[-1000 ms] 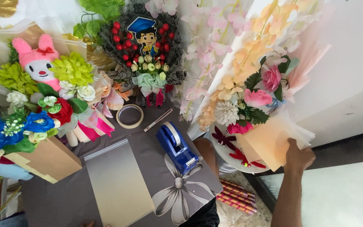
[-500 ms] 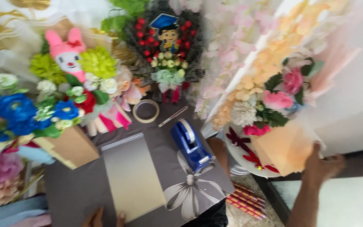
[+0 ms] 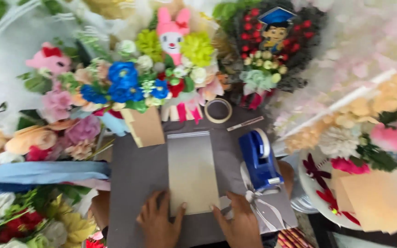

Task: Packing small white packets and floral arrangements into clear plastic sleeves at a design station.

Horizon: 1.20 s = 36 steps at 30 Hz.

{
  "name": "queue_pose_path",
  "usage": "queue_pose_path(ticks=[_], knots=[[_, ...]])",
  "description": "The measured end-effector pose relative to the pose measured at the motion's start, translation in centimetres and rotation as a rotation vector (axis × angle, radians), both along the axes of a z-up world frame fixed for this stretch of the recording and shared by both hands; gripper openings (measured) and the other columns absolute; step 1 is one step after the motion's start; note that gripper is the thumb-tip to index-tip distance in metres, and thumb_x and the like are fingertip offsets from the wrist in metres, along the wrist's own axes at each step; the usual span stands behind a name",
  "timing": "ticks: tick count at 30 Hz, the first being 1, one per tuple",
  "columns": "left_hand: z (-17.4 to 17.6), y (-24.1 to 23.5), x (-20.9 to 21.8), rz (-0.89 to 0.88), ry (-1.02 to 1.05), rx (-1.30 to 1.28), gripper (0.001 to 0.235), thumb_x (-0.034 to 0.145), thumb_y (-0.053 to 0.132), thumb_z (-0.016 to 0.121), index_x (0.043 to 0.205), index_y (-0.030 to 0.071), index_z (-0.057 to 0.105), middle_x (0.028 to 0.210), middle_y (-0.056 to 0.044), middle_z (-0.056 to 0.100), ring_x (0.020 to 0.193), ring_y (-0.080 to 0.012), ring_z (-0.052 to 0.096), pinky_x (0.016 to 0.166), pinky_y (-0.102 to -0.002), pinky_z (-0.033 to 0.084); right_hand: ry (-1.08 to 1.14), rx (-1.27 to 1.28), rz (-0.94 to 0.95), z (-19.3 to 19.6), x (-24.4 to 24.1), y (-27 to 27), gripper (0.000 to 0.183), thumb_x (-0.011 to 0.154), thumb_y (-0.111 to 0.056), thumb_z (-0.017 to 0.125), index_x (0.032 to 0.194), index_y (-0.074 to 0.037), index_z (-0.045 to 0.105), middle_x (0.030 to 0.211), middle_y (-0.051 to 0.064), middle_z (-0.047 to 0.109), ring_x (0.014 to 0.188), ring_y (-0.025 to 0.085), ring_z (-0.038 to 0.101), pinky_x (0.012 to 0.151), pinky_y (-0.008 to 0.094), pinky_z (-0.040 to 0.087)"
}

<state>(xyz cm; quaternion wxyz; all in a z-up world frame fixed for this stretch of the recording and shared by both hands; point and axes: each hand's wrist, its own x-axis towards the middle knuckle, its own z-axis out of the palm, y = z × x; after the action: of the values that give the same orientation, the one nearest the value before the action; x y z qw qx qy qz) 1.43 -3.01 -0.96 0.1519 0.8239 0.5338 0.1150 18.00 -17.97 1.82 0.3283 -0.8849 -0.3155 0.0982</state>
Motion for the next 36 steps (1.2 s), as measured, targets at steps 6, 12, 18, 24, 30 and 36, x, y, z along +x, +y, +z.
queue_pose_path(ticks=[6,12,18,24,30,36], knots=[[-0.2,-0.3,0.0,-0.030,-0.020,-0.072,0.056,0.088,0.069,0.058,0.131,0.035,0.069,0.140,0.002,0.055,0.133,-0.0283,0.046,0.098,-0.056,0.037,-0.039,-0.361,-0.033,0.0,-1.0,5.0,0.066,0.083,-0.066,0.072,0.123,-0.016,0.059,0.119,0.008,0.059,0.118,0.032,0.057,0.086,0.055,0.056],[0.5,-0.6,-0.5,-0.050,-0.033,-0.065,0.050,0.087,0.066,0.063,0.129,0.039,0.071,0.141,0.000,0.054,0.130,-0.0298,0.046,0.100,-0.055,0.038,0.067,-0.331,-0.063,-0.1,-0.8,5.4,0.066,0.077,-0.063,0.080,0.117,-0.014,0.062,0.121,0.011,0.059,0.121,0.035,0.055,0.093,0.055,0.051],[-0.3,-0.6,-0.6,-0.055,-0.087,-0.052,0.056,0.086,0.066,0.065,0.134,0.036,0.068,0.144,0.000,0.053,0.134,-0.0296,0.043,0.099,-0.057,0.034,0.055,-0.421,-0.093,0.4,-0.1,6.2,0.080,0.076,-0.065,0.079,0.131,-0.013,0.054,0.128,0.011,0.059,0.129,0.034,0.052,0.099,0.055,0.050],[0.8,-0.6,-0.4,-0.037,-0.079,-0.068,0.055,0.086,0.066,0.065,0.133,0.037,0.069,0.145,0.000,0.053,0.135,-0.0313,0.043,0.100,-0.057,0.035,0.278,-0.339,-0.094,3.6,0.0,7.2,0.064,0.076,-0.059,0.082,0.120,-0.017,0.061,0.123,0.006,0.060,0.120,0.027,0.059,0.092,0.048,0.054],[1.0,-0.5,-0.1,-0.035,-0.067,-0.096,0.054,0.085,0.068,0.065,0.131,0.040,0.070,0.145,0.000,0.053,0.134,-0.0309,0.044,0.100,-0.058,0.035,0.480,-0.185,-0.175,5.7,0.0,7.7,0.062,0.079,-0.047,0.078,0.129,-0.017,0.056,0.117,0.001,0.077,0.102,0.020,0.076,0.092,0.036,0.057],[0.6,-0.5,-0.2,-0.032,-0.077,-0.101,0.055,0.086,0.070,0.061,0.133,0.042,0.068,0.145,0.001,0.051,0.136,-0.0299,0.042,0.101,-0.057,0.033,0.543,-0.123,-0.246,5.4,0.6,7.6,0.047,0.083,-0.037,0.074,0.125,-0.019,0.063,0.114,0.006,0.083,0.105,0.025,0.079,0.093,0.037,0.058]])
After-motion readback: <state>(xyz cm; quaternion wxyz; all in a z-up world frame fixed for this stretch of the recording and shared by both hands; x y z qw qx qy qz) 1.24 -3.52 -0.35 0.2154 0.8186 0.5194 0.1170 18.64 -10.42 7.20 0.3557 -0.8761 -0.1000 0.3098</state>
